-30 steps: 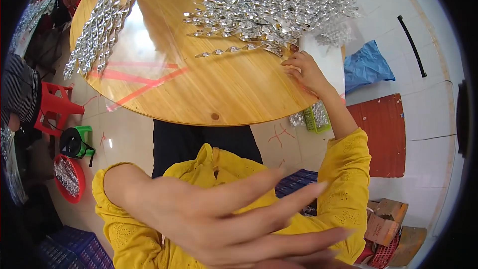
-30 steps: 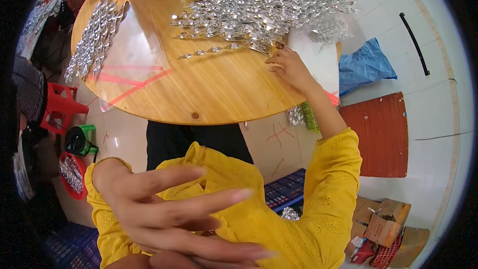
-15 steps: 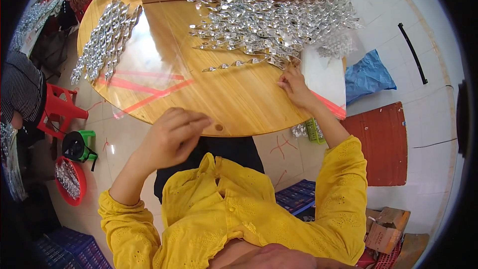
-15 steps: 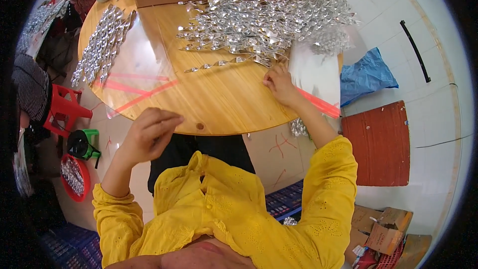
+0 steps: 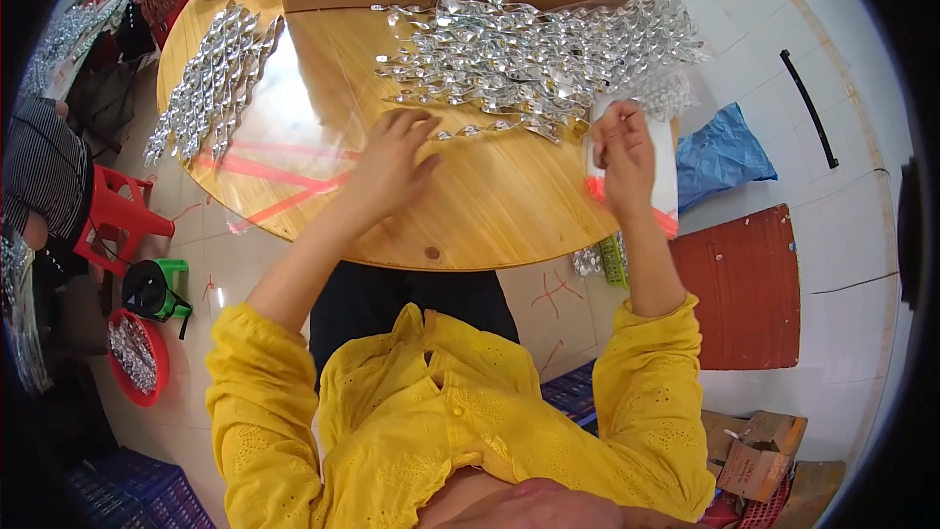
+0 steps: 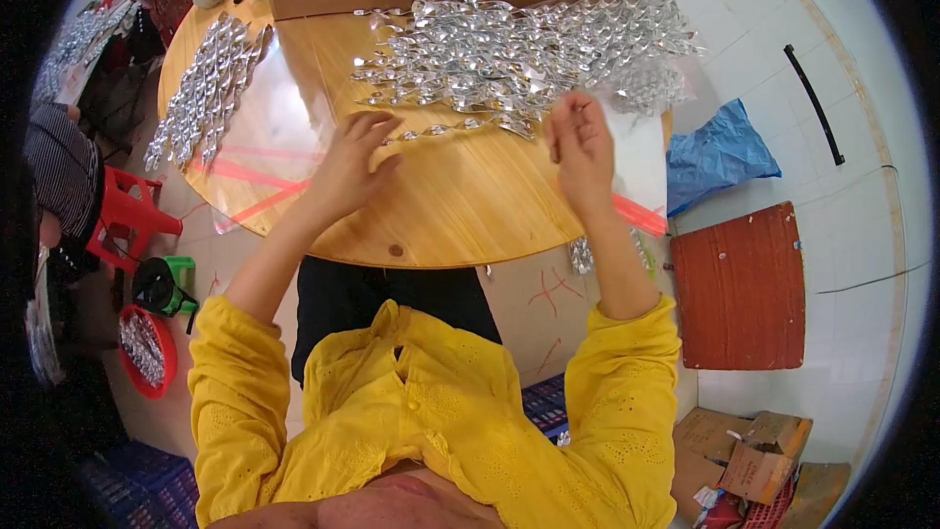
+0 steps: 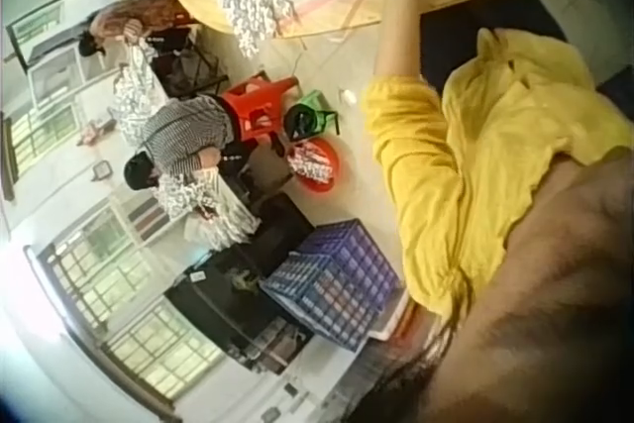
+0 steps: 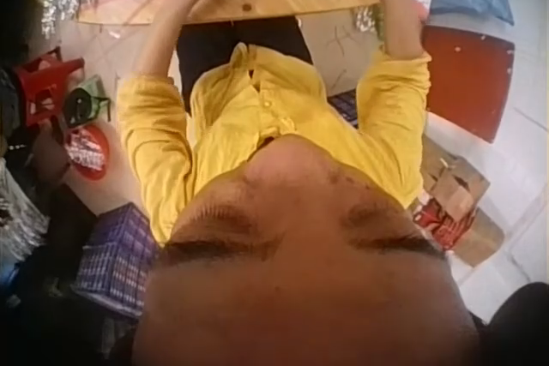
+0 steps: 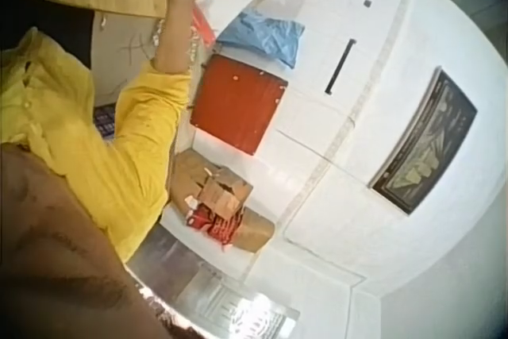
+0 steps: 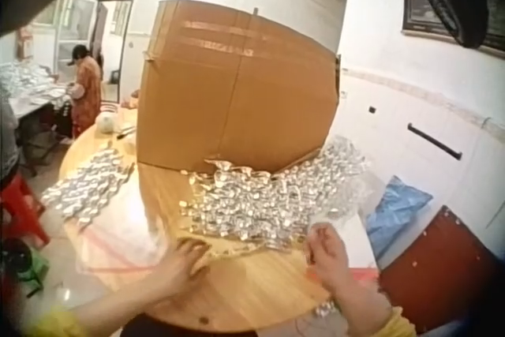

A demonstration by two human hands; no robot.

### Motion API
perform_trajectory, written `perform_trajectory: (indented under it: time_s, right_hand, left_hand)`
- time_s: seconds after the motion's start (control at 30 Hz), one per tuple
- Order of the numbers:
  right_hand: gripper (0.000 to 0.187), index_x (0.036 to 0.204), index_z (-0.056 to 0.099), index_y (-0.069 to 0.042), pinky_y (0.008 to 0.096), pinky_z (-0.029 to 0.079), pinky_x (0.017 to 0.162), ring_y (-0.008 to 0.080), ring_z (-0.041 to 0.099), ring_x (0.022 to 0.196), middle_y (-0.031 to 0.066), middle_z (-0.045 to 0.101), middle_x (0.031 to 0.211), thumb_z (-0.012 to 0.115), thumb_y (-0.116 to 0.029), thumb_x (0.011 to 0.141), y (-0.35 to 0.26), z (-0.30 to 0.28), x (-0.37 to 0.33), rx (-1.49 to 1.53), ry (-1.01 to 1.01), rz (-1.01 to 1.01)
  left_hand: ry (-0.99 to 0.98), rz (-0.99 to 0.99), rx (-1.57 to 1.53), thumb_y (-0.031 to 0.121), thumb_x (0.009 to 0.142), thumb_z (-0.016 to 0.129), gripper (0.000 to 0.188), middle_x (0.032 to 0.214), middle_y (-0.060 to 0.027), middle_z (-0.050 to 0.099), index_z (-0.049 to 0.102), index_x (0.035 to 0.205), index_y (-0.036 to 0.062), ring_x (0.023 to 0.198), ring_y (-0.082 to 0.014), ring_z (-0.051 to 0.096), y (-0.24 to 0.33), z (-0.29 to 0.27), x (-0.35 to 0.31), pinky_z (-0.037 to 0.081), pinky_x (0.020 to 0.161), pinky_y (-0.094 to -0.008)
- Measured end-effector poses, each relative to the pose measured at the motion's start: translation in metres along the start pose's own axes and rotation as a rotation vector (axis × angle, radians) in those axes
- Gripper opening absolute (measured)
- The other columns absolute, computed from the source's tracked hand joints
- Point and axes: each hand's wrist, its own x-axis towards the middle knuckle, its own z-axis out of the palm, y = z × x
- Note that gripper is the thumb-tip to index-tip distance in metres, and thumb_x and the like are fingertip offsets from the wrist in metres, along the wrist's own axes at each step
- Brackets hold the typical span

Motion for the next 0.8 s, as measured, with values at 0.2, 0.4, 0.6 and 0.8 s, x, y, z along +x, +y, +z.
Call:
perform_trajectory:
  time_s: [0.2,0.4,0.6,0.8]
  right_hand:
    - [0.02,0.1,0.038,-0.007,0.0134,0.022,0.041,0.0003,0.031,0.047,0.0037,0.055,0.073,0.047,-0.012,0.083,0.056,0.012,-0.03,-0.064,0.041,-0.007]
    - [0.02,0.099,0.038,-0.004,0.0135,0.026,0.041,0.0003,0.035,0.048,0.0063,0.059,0.079,0.047,-0.012,0.083,0.095,-0.004,-0.056,-0.162,0.206,0.103]
    - [0.011,0.081,0.042,-0.004,0.0146,0.029,0.044,0.0017,0.036,0.048,0.0088,0.06,0.083,0.046,-0.014,0.084,0.094,-0.003,-0.046,-0.101,0.287,0.174]
    - [0.011,0.086,0.044,-0.006,0.0173,0.033,0.044,0.0042,0.04,0.05,0.0064,0.058,0.086,0.046,-0.017,0.085,0.12,-0.037,0.008,-0.289,0.274,0.123]
  left_hand:
    - [-0.225,0.041,0.218,0.005,0.07,0.051,0.031,0.093,-0.0142,0.049,0.048,0.099,-0.0024,0.09,-0.0274,0.046,0.002,0.048,0.014,0.042,0.074,-0.0312]
    - [-0.216,0.0,-0.024,0.003,0.072,0.046,0.027,0.081,-0.0145,0.049,0.049,0.098,-0.004,0.075,-0.0275,0.051,0.035,0.022,-0.02,0.044,0.065,-0.0324]
    - [-0.132,-0.272,-0.433,0.003,0.076,0.051,0.021,0.079,-0.0117,0.05,0.056,0.095,-0.0006,0.061,-0.0217,0.054,0.042,0.007,-0.041,0.044,0.057,-0.029]
    - [-0.15,-0.21,-0.364,0.004,0.076,0.052,0.021,0.068,-0.0075,0.048,0.056,0.097,-0.0005,0.057,-0.0146,0.051,0.052,-0.003,-0.037,0.04,0.048,-0.024]
